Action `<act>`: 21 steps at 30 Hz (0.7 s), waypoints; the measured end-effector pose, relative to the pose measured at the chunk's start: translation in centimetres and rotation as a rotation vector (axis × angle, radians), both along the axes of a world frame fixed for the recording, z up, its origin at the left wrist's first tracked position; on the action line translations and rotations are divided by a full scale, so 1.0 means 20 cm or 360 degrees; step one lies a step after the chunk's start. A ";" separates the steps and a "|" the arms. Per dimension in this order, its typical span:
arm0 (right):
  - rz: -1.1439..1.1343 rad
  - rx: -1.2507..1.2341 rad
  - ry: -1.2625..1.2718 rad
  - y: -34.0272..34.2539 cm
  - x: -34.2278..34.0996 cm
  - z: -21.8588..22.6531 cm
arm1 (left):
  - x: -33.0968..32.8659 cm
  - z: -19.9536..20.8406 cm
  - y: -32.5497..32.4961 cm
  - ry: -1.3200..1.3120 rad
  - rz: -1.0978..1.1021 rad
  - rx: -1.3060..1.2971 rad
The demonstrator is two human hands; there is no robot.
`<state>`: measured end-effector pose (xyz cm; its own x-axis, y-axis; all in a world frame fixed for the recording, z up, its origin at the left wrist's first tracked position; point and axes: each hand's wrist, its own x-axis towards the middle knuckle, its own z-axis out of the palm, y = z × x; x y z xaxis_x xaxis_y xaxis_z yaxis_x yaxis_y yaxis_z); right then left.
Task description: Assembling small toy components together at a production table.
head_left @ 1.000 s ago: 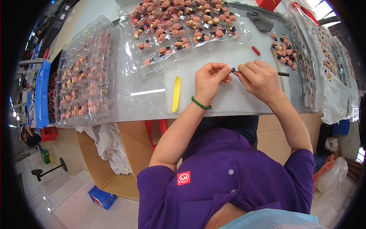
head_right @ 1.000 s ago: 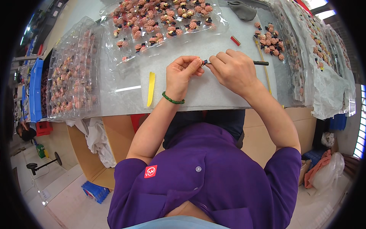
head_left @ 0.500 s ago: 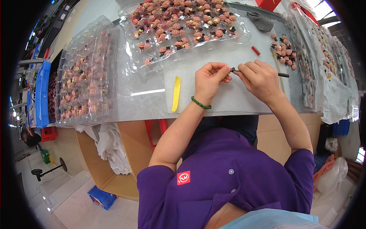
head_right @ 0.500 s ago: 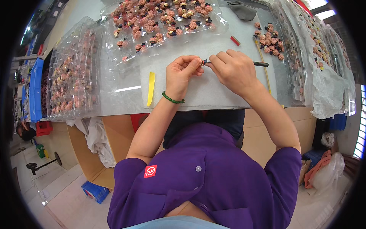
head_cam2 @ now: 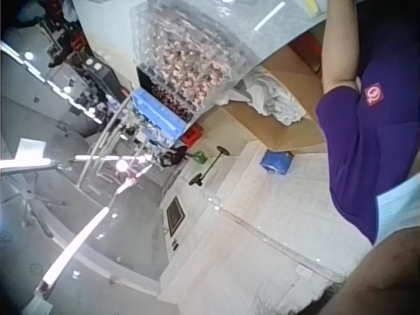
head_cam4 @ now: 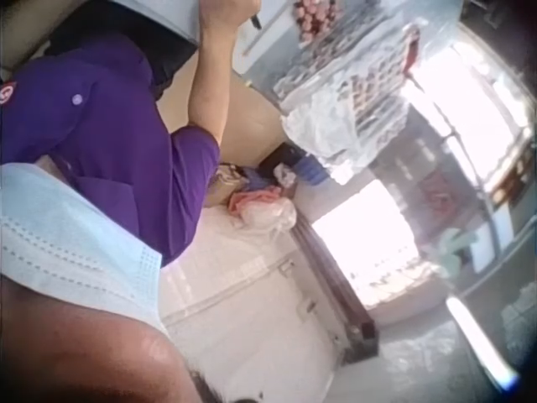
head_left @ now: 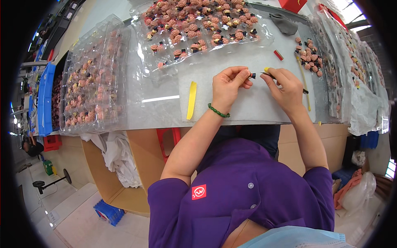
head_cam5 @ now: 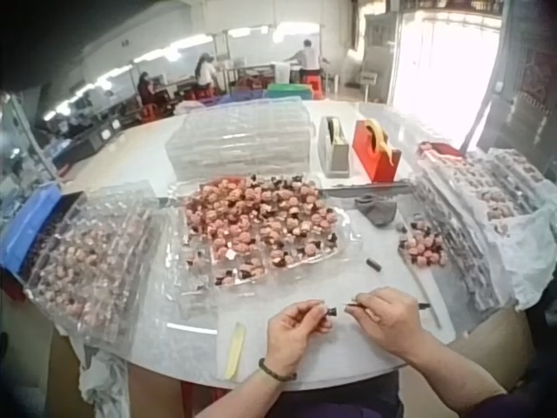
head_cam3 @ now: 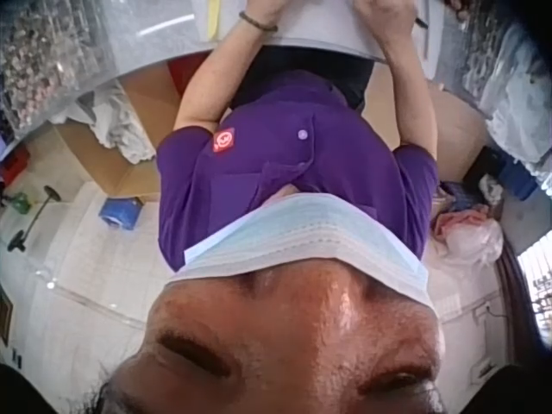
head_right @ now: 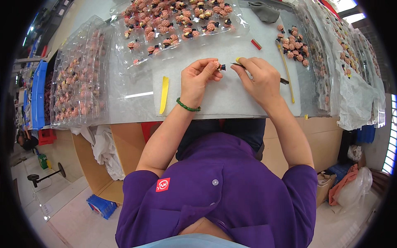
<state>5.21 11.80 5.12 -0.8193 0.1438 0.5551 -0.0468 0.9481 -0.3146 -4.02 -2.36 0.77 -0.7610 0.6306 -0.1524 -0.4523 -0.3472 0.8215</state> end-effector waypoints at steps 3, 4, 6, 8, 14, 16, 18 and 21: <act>-0.0113 -0.0151 -0.0053 -0.03 0.03 -0.06 | 0.00 0.00 0.00 0.0011 0.0001 -0.0005; -0.0167 -0.0211 -0.0102 -0.04 0.03 -0.08 | 0.00 -0.01 0.00 0.0011 0.0003 0.0008; -0.0193 -0.0264 -0.0089 -0.04 0.03 -0.12 | 0.00 -0.01 0.00 0.0023 0.0004 0.0014; -0.0219 -0.0315 -0.0072 -0.03 0.03 -0.13 | 0.00 -0.01 0.01 0.0038 0.0003 0.0022; -0.0257 -0.0303 0.0013 -0.03 0.04 -0.16 | 0.00 -0.01 0.02 0.0117 0.0017 -0.0029; -0.0288 -0.0301 -0.0011 -0.03 0.04 -0.16 | 0.00 -0.02 0.02 0.0140 0.0047 -0.0005; -0.0293 -0.0313 -0.0002 -0.02 0.04 -0.16 | 0.00 -0.02 0.02 0.0143 0.0033 -0.0004; -0.0296 -0.0323 0.0002 -0.02 0.05 -0.16 | 0.01 -0.02 0.02 0.0159 0.0012 -0.0008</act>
